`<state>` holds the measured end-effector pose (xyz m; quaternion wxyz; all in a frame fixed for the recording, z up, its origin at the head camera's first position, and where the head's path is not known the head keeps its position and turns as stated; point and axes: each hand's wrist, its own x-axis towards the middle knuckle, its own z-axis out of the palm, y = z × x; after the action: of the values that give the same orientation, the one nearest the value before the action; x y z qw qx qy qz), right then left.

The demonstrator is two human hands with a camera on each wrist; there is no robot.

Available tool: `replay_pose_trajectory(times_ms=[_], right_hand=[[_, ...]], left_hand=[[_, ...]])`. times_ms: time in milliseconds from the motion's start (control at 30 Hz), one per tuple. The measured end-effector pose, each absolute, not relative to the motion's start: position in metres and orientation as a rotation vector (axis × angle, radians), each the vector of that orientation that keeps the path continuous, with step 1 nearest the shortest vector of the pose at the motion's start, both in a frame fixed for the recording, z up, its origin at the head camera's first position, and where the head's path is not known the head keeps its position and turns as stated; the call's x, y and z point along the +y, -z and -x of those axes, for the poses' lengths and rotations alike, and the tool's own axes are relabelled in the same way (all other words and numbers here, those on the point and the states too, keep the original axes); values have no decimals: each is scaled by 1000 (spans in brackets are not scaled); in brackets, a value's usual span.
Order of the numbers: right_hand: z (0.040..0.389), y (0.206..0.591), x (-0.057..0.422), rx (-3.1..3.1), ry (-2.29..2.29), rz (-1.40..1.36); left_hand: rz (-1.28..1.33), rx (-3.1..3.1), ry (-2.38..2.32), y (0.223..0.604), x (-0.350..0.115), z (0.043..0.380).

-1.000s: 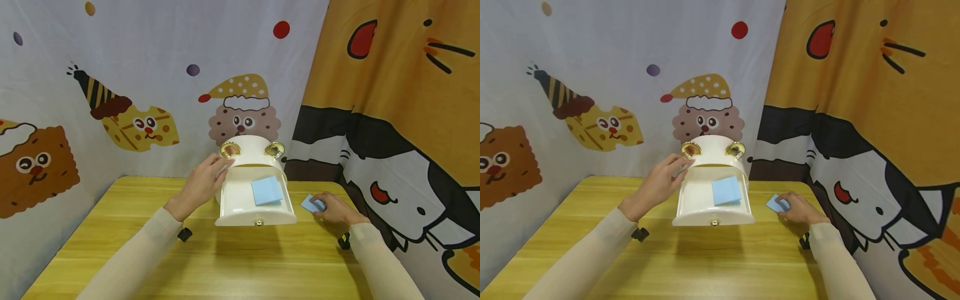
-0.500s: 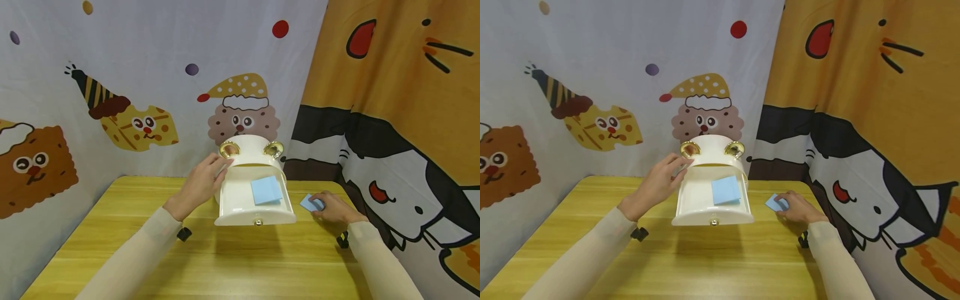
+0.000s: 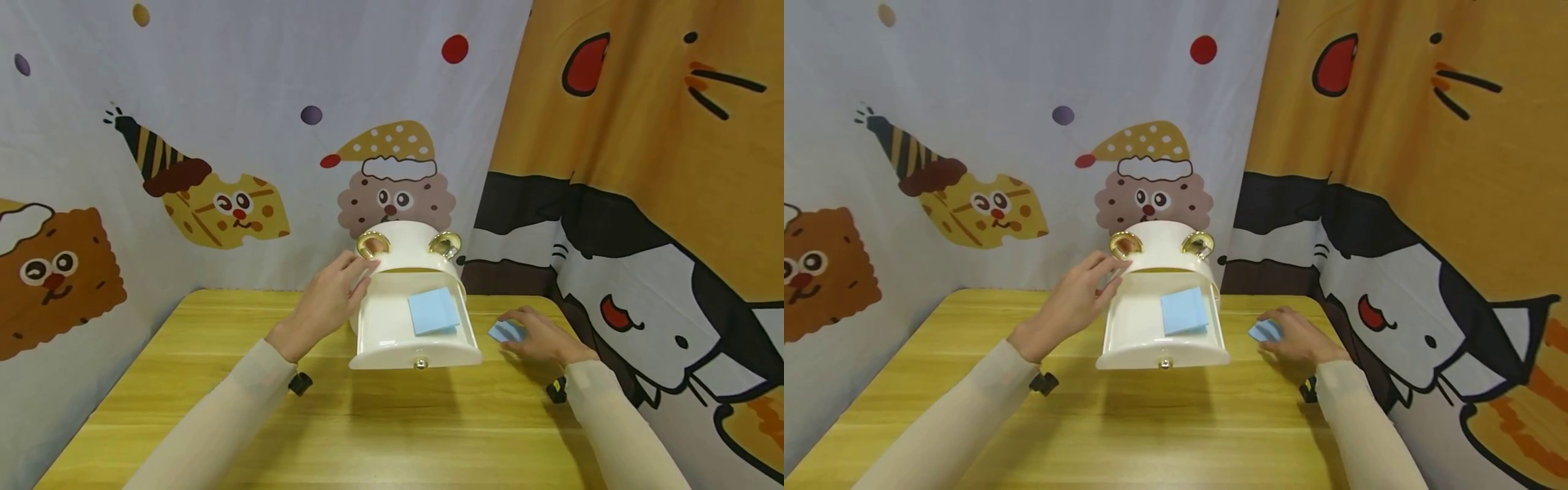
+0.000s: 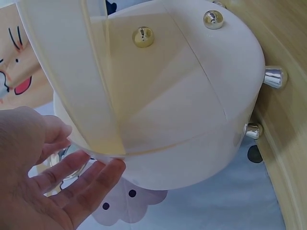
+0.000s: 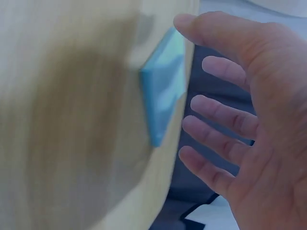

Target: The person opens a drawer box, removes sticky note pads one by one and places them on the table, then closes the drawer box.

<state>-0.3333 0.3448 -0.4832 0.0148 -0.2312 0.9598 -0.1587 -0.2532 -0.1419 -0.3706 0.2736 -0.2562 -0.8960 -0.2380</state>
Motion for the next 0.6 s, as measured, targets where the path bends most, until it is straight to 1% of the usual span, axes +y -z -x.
replay_pose_trajectory(times_ms=[400,600], right_hand=[[321,437,316,3025,498,918],[309,402,304,3069,498,1004]], left_hand=[[683,-2472,574,366,-139,250],[668,-2481,554,363,-134,248]])
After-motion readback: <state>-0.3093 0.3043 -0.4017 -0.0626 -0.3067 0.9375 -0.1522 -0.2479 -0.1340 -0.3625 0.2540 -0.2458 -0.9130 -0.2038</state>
